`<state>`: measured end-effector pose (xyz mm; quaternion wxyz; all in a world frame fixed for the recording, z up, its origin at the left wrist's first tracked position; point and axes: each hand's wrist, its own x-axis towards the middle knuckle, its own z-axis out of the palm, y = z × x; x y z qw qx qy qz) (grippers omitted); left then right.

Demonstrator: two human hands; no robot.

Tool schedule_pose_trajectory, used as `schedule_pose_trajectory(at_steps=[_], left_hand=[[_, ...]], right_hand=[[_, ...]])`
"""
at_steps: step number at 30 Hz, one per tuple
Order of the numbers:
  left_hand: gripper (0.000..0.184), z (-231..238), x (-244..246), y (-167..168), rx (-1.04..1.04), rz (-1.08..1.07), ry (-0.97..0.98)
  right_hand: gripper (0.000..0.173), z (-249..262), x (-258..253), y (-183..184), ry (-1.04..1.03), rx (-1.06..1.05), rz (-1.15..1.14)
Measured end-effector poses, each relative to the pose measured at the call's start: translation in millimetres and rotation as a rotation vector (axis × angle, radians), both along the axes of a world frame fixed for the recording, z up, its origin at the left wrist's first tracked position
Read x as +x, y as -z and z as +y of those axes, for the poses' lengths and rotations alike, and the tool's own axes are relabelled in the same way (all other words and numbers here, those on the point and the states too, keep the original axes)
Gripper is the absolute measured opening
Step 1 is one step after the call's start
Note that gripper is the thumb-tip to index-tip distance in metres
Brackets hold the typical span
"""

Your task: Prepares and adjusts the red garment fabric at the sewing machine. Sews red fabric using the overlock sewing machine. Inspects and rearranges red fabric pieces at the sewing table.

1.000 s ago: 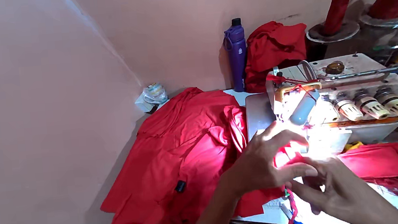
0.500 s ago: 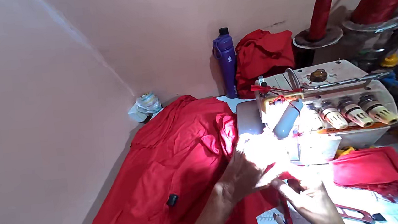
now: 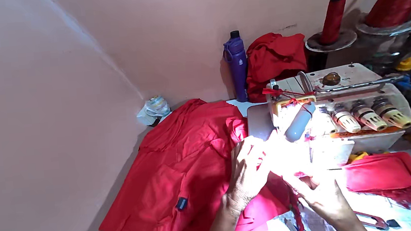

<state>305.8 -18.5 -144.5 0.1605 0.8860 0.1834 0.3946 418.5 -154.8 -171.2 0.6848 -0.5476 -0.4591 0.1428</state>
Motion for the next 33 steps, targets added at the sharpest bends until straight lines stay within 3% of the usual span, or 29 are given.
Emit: schedule_pose_trajectory(at_steps=[4,8,13,15,18,23,29,33], left_hand=[[0.021,-17,-9,4,0.007,-0.076,0.002],[0.019,-40,-27,4,0.092,-0.077,-0.055],[0.015,-45,-27,9,0.092,-0.201,-0.089],[0.018,-45,-24,5,0.103,-0.223,-0.055],[0.015,-49,-15,3,0.142,-0.129,-0.014],[0.013,-52,-9,23,0.209,-0.096,-0.132],[0.017,-42,9,19,0.182,-0.089,-0.243],[0.018,-35,20,14,0.206,-0.043,-0.279]], right_hand=[[0.012,2,-2,1,0.033,0.010,0.002],[0.029,-2,-12,-6,0.139,-0.049,-0.048],[0.019,-10,-26,-11,0.334,-0.017,-0.312],[0.017,-20,-34,-7,0.322,-0.009,-0.372],[0.016,-26,-40,8,0.312,0.031,-0.355],[0.013,-24,-39,22,0.298,0.078,-0.256],[0.016,9,-20,15,0.457,0.074,-0.248],[0.019,7,-18,14,0.427,0.027,-0.229]])
